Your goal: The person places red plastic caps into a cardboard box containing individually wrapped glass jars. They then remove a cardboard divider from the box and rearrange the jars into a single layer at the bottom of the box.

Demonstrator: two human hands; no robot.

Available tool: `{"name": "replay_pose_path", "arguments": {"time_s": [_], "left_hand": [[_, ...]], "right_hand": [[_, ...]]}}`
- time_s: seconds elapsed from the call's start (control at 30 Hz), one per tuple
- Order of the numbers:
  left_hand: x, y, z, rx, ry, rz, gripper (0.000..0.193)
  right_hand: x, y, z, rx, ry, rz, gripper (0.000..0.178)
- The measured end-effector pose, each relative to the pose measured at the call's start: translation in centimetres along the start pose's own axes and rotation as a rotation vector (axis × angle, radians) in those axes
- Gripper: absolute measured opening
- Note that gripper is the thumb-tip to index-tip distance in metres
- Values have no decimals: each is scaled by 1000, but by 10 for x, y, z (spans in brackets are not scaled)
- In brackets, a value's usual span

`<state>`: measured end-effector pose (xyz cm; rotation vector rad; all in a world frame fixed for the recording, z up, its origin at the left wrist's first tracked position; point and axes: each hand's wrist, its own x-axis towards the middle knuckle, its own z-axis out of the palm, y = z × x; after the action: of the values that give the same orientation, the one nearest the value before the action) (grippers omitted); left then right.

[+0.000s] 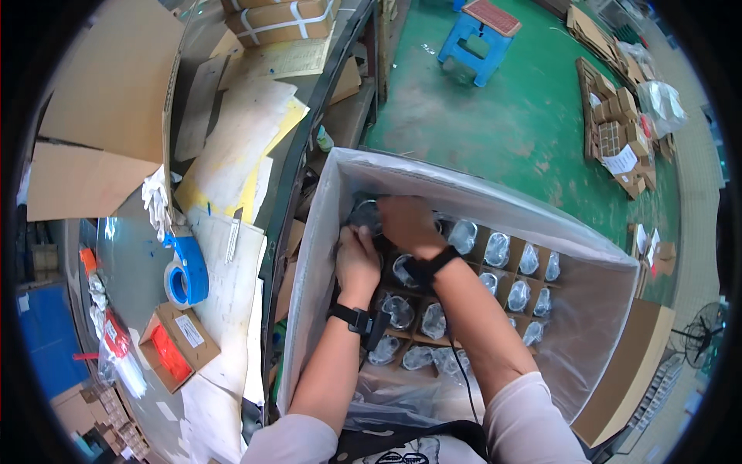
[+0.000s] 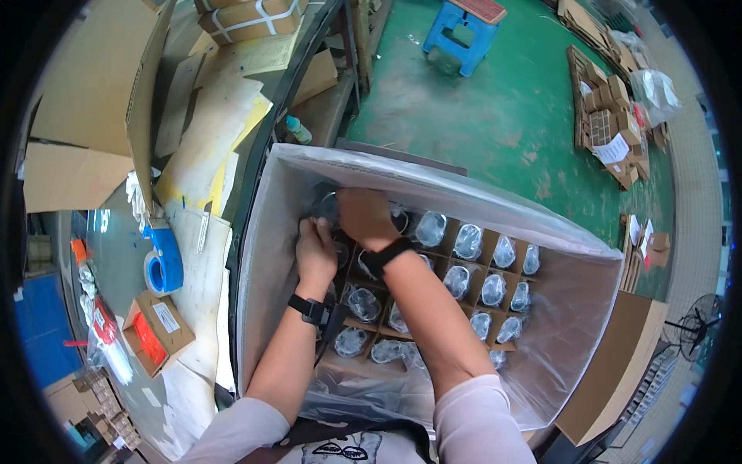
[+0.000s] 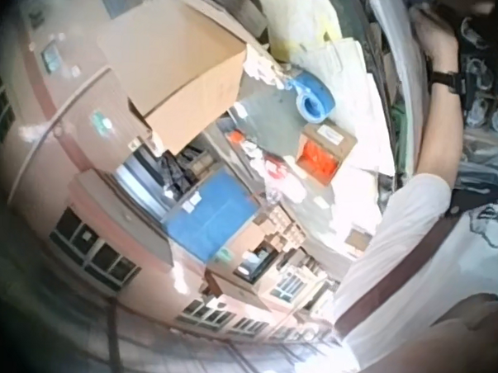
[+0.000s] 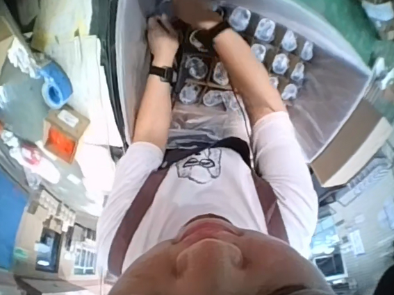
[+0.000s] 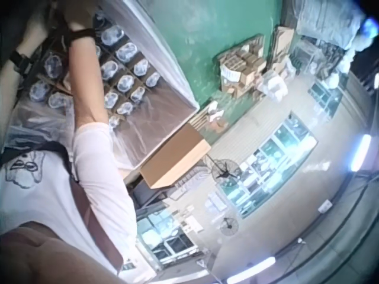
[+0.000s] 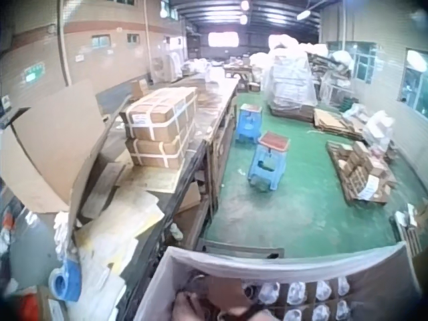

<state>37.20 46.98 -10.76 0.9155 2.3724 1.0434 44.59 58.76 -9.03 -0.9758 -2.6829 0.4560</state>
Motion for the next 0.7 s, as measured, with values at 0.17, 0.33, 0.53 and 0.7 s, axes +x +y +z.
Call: {"name": "replay_pose_path", "arguments": {"time_s": [0.17,0.33,0.53,0.7], "left_hand": [[15,-34,11,-2,-289,-208,29],[5,2,1,75,-154,-113,42],[13,-2,9,104,-114,-129,29],[-5,3,-6,-190,-23,-155,23]], "right_hand": [[12,-23,-16,7,-177,197,14],[5,-13,12,71,-302,282,20],[-3,-12,-37,92,-138,444,19],[5,-36,-37,-42,-304,419,18]]}}
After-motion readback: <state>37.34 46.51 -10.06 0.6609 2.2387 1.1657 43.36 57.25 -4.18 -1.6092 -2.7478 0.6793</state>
